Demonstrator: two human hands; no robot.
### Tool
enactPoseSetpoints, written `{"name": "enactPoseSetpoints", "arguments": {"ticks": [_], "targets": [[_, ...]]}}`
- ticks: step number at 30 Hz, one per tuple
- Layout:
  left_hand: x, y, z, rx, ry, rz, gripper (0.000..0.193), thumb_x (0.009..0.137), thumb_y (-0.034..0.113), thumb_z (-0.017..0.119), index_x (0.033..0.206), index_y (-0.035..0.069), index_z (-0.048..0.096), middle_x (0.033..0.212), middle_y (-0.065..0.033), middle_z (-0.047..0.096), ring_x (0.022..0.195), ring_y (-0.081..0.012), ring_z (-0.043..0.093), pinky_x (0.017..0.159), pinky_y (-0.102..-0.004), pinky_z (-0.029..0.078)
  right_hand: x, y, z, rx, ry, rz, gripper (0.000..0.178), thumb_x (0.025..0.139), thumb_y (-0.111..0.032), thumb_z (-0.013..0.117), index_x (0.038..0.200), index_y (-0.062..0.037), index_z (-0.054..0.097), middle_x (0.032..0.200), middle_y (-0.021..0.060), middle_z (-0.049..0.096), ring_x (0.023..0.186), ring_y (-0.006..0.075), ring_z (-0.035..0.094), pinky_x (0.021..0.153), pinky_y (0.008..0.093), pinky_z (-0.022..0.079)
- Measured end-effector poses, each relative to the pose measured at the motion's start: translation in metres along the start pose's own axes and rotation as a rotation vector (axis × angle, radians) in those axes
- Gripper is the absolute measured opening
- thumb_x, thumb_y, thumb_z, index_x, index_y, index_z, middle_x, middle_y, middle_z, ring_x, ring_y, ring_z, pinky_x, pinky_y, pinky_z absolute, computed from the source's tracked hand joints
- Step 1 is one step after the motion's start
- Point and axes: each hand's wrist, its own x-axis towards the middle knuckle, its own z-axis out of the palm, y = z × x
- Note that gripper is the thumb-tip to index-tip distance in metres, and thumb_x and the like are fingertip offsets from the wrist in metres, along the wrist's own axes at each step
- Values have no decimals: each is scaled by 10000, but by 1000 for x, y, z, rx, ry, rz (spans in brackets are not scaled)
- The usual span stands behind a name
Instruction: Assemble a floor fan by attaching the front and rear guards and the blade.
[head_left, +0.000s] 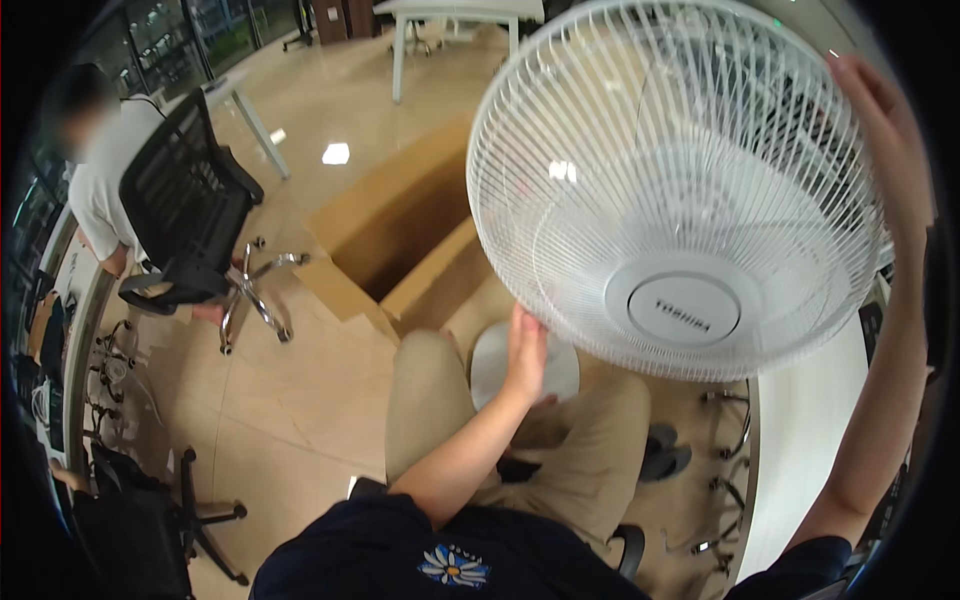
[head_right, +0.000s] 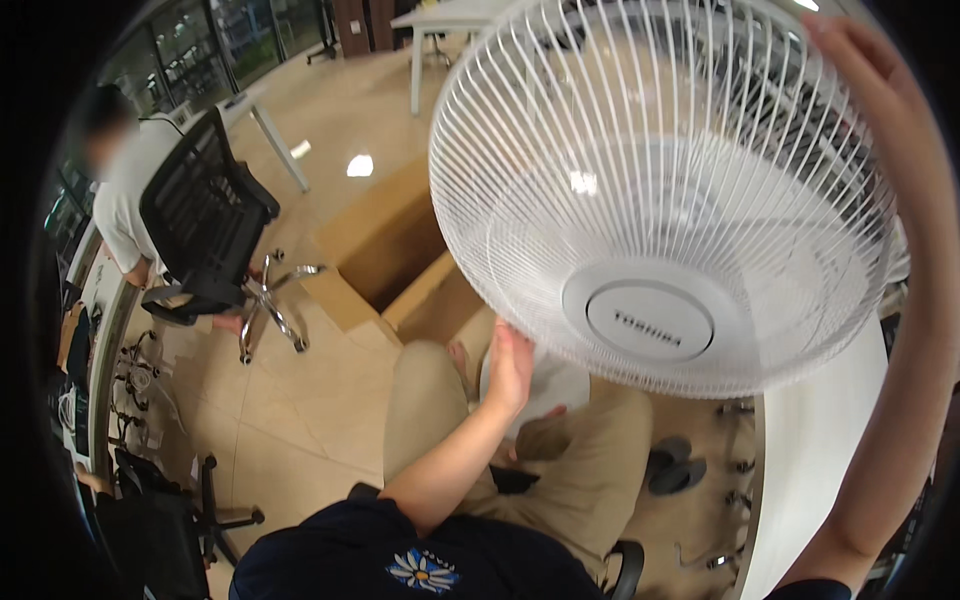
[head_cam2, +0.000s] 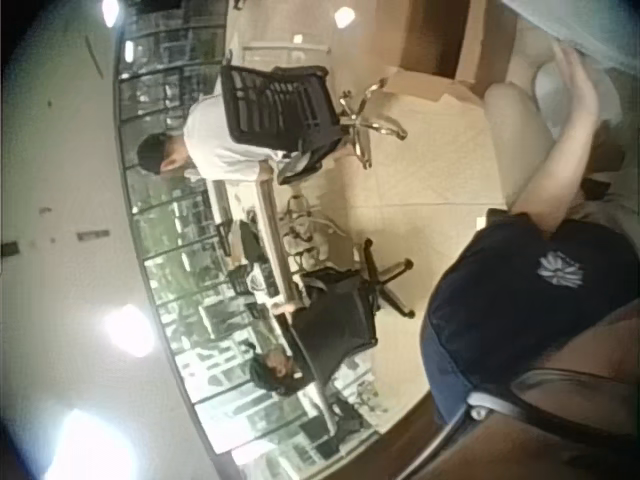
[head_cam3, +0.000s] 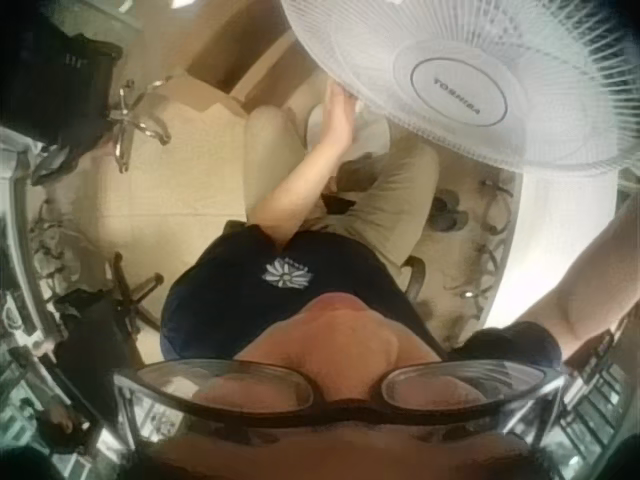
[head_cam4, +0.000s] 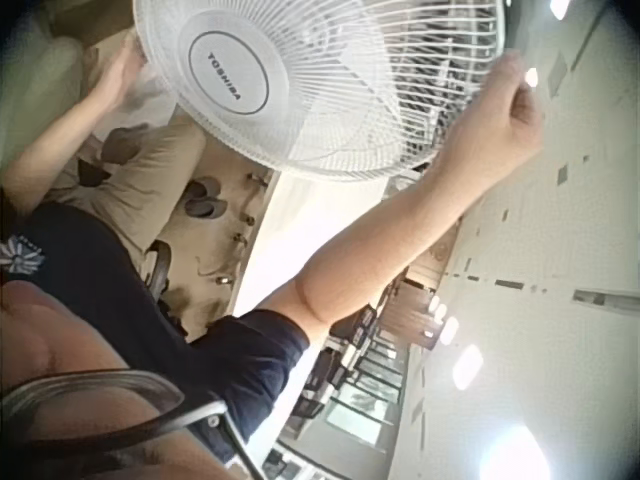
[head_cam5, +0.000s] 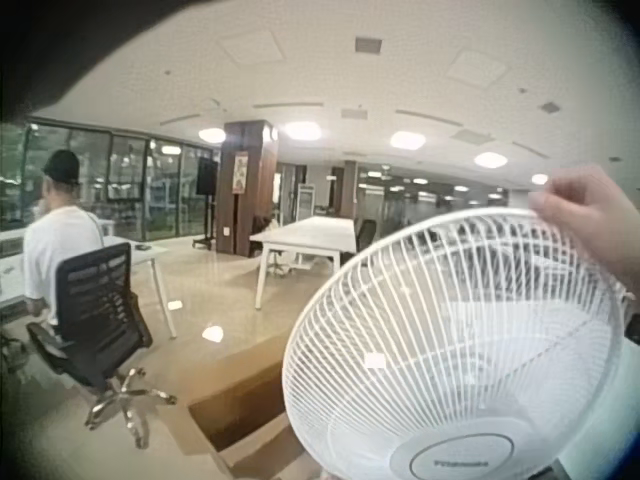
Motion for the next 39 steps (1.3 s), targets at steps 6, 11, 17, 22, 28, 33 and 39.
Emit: {"name": "enactPoseSetpoints", "arguments": {"ticks": [6,11,17,22,28,33,39], "targets": [[90,103,13,249,314,246,535,1119,473,381,1336,3,514,1343,-107,598,1227,-206,564,1074,-372,425,6,-52,15,122,-38,-67,604,977,-545,632,691,-20,542,606,-37,382,593,86,355,563,314,308],[154,180,48,495,197,464,368,1080,349,552,1084,-9,636,964,-16,635,872,-112,556,813,-296,464,11,-64,6,24,-128,71,655,1004,-570,557,673,-5,528,580,25,427,565,134,397,563,358,351],[194,252,126,821,-204,650,458,1026,434,626,1075,-21,632,882,-77,659,833,-155,607,776,-308,486,13,-69,13,7,-120,96,650,1017,-537,547,678,17,564,575,89,516,547,192,477,603,378,440],[184,278,190,1161,-242,601,626,970,643,592,973,17,586,841,-98,646,787,-203,608,757,-345,489,16,-72,12,-24,-111,92,621,1022,-518,541,729,21,641,633,137,611,595,261,580,671,410,492],[185,277,199,1368,-217,560,674,954,716,547,856,49,516,766,-84,614,718,-193,571,716,-352,473,9,-79,10,-111,-71,93,581,1039,-485,520,844,17,736,711,178,684,691,346,670,737,440,530],[191,274,196,1345,-205,594,650,993,675,518,844,43,551,761,-84,659,734,-193,627,728,-346,489,6,-82,12,-128,-34,65,558,1053,-454,503,870,14,746,778,211,711,763,391,694,777,472,543],[188,273,196,1329,-197,611,739,965,756,473,869,28,553,684,-112,600,694,-267,617,672,-411,490,8,-74,14,-124,-8,15,540,1058,-435,500,870,-1,760,798,215,722,791,393,711,782,486,550]]}}
